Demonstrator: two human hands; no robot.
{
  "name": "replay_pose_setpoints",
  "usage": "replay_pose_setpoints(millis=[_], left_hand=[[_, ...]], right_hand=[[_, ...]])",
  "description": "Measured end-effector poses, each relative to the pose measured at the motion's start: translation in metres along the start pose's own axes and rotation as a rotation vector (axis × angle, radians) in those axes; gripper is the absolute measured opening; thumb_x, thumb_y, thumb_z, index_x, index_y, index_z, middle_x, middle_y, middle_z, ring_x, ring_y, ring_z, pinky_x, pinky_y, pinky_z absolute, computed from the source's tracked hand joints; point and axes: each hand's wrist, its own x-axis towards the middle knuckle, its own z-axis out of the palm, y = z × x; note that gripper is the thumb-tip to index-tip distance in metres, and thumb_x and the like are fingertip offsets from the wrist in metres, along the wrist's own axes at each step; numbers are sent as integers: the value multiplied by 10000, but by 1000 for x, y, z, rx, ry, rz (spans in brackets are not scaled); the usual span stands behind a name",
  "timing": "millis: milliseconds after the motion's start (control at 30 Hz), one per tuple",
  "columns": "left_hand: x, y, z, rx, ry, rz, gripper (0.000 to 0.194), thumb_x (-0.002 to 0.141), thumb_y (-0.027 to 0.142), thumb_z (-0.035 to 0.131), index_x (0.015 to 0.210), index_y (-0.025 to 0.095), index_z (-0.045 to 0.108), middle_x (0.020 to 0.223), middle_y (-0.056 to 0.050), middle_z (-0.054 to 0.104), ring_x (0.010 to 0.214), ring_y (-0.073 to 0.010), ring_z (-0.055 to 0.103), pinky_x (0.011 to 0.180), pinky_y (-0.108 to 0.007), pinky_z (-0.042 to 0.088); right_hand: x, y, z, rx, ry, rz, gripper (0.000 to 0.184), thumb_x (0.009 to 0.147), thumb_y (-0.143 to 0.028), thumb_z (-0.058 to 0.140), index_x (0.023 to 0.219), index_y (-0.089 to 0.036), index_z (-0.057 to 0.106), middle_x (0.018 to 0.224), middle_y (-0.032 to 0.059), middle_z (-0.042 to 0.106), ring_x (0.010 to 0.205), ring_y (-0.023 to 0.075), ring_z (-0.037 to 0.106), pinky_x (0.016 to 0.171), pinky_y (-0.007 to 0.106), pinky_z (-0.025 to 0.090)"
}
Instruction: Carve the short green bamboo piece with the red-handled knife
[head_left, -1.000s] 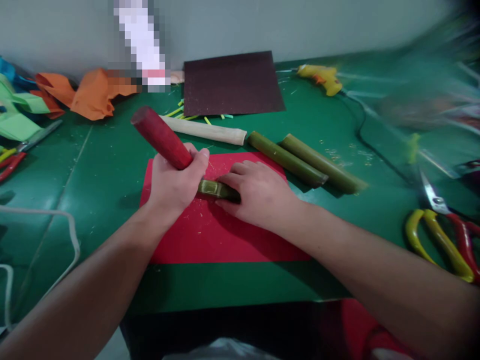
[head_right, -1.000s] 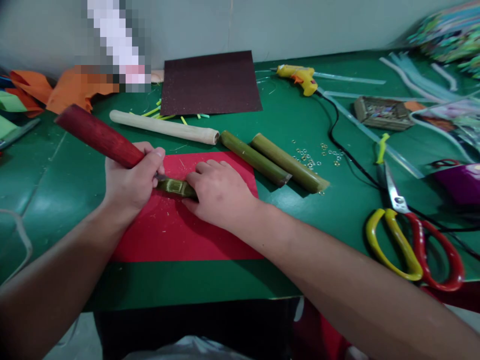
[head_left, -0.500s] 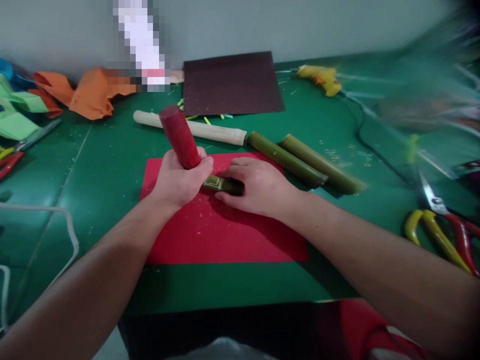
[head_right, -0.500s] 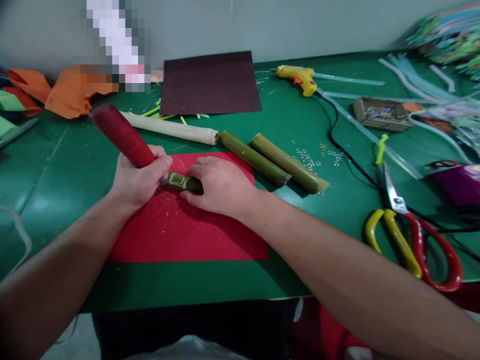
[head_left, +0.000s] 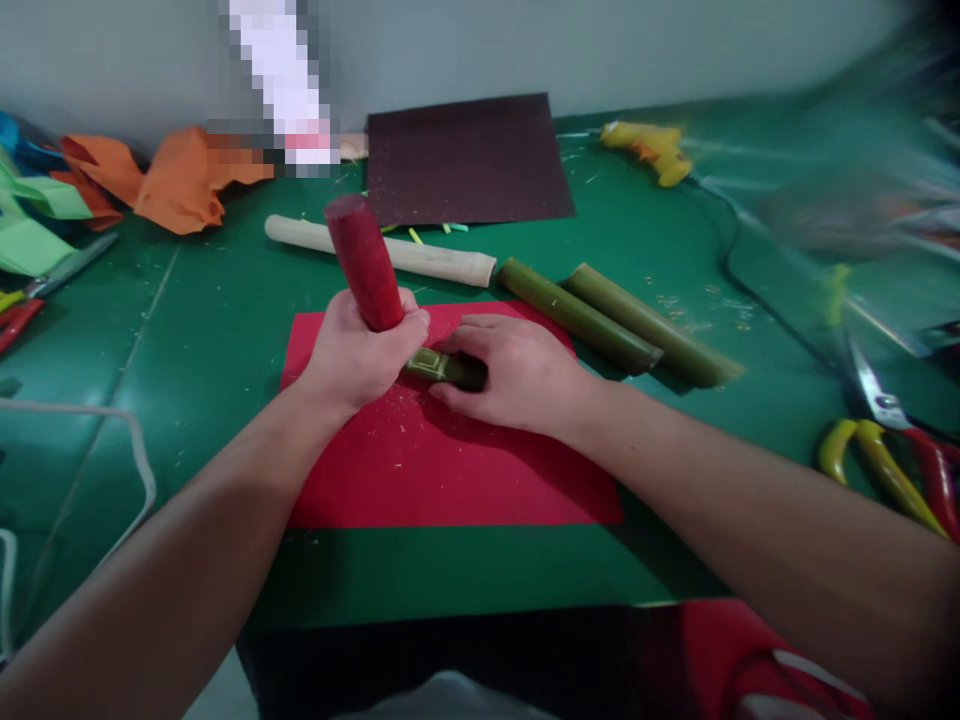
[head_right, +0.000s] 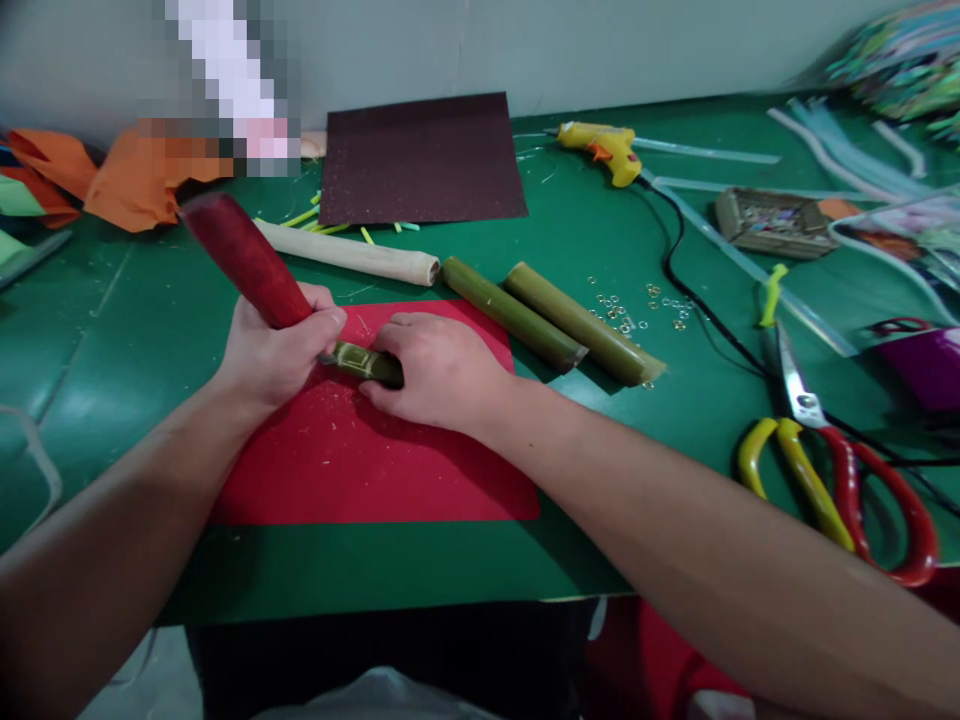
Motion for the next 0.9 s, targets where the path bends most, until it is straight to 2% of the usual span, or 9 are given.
replay_pose_setpoints(millis=[167,233,433,567,667,733,900], left_hand=[[-3,-1,9,-105,183,-5,334,773,118,705,499,202,533,501,14,447,484,-107,388,456,-247,334],[-2,-3,11,-113,201,-16,328,790,132,711,512,206,553,497,15,453,473,-107,395,462,-254,340],[0,-4,2,-98,73,-34,343,796,154,673,499,205,509,473,22,390,448,-102,353,434,-263,291],[1,2,-3,18,-30,-34,308,743,171,648,487,203,480,483,26,387,477,-96,349,439,-252,300],[1,4,-4,87,-53,-22,294,729,205,644,491,202,471,492,34,388,490,-91,354,444,-245,311],[0,3,-1,82,-23,-3,301,728,219,643,489,205,460,493,34,393,493,-92,363,448,-247,325],[-3,-2,7,-3,173,26,236,753,206,673,567,215,528,540,32,477,516,-104,437,480,-257,369]], right_hand=[[2,3,1,-17,24,-8,237,801,-353,664,890,-139,712,872,95,699,825,217,573,760,348,411],[2,3,1,-12,31,3,221,789,-352,673,873,-149,695,855,84,679,807,207,558,746,340,404],[1,3,2,17,32,18,245,804,-369,672,907,-147,686,907,92,691,839,211,569,760,339,406],[1,3,2,11,31,29,244,795,-371,676,897,-150,684,902,89,692,831,210,564,755,339,394],[2,3,2,8,32,31,247,789,-386,684,878,-156,675,875,83,676,820,208,551,741,335,382],[2,4,2,4,41,23,230,786,-377,684,866,-162,663,859,75,660,806,202,538,731,330,375],[3,6,1,-9,51,-2,194,769,-347,694,817,-173,622,817,53,617,772,182,501,715,318,362]])
